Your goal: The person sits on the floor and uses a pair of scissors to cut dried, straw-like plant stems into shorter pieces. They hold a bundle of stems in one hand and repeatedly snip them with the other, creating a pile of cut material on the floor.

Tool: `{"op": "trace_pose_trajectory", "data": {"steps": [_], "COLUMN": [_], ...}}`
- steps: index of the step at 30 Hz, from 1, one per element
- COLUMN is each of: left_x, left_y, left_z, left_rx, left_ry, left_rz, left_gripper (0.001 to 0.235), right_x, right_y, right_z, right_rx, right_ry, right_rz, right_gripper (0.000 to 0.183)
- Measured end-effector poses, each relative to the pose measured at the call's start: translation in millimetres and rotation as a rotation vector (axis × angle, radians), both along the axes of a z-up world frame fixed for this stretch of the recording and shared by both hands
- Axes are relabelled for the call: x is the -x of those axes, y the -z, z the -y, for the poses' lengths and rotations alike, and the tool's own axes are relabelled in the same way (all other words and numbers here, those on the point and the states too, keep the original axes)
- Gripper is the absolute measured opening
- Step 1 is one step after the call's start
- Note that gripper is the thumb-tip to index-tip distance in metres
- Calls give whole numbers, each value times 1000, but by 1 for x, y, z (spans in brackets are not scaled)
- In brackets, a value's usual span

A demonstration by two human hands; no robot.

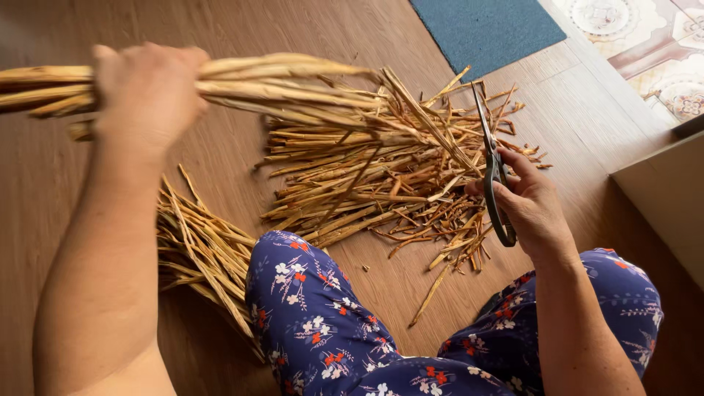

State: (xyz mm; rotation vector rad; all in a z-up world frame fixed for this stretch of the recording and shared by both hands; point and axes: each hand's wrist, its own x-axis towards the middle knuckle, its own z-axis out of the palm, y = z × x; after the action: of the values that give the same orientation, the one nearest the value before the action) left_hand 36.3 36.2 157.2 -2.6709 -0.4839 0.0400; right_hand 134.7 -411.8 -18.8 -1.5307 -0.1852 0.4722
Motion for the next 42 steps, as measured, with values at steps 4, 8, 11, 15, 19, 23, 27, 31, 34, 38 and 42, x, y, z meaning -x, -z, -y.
{"op": "trace_pose_trajectory", "data": {"steps": [4,8,11,15,19,23,27,31,34,38,42], "left_x": [18,31,33,33,9,-11,-35,-56,-71,-78,-85], "left_y": [-40,-60,-65,-59,-29,45,115,160,185,205,201], "left_z": [4,15,18,-6,-23,1,42,92,136,172,179], "left_rx": [269,316,454,799,1552,1803,2194,2499,2636,2650,2810], "left_ry": [-223,-318,-420,-196,-144,-337,-325,-312,-310,-395,-157], "left_rz": [-26,62,236,575,640,417,415,649,732,762,619], "left_gripper": [23,33,37,34,38,40,42,42,39,33,35], "right_x": [-3,-3,-3,-2,-5,-4,1,13,23,38,36], "right_y": [5,4,0,1,8,9,8,9,16,24,9], "right_z": [-1,3,3,2,1,1,-3,-17,-32,-47,-39], "right_rx": [-19,-80,-88,-100,-198,-94,-286,-244,-225,-302,-729], "right_ry": [8,-6,4,37,32,60,3,-5,-25,-87,-214], "right_rz": [5,-7,11,-12,-29,-14,-36,10,15,211,14], "right_gripper": [57,58,57,56,57,65,58,49,47,57,84]}}
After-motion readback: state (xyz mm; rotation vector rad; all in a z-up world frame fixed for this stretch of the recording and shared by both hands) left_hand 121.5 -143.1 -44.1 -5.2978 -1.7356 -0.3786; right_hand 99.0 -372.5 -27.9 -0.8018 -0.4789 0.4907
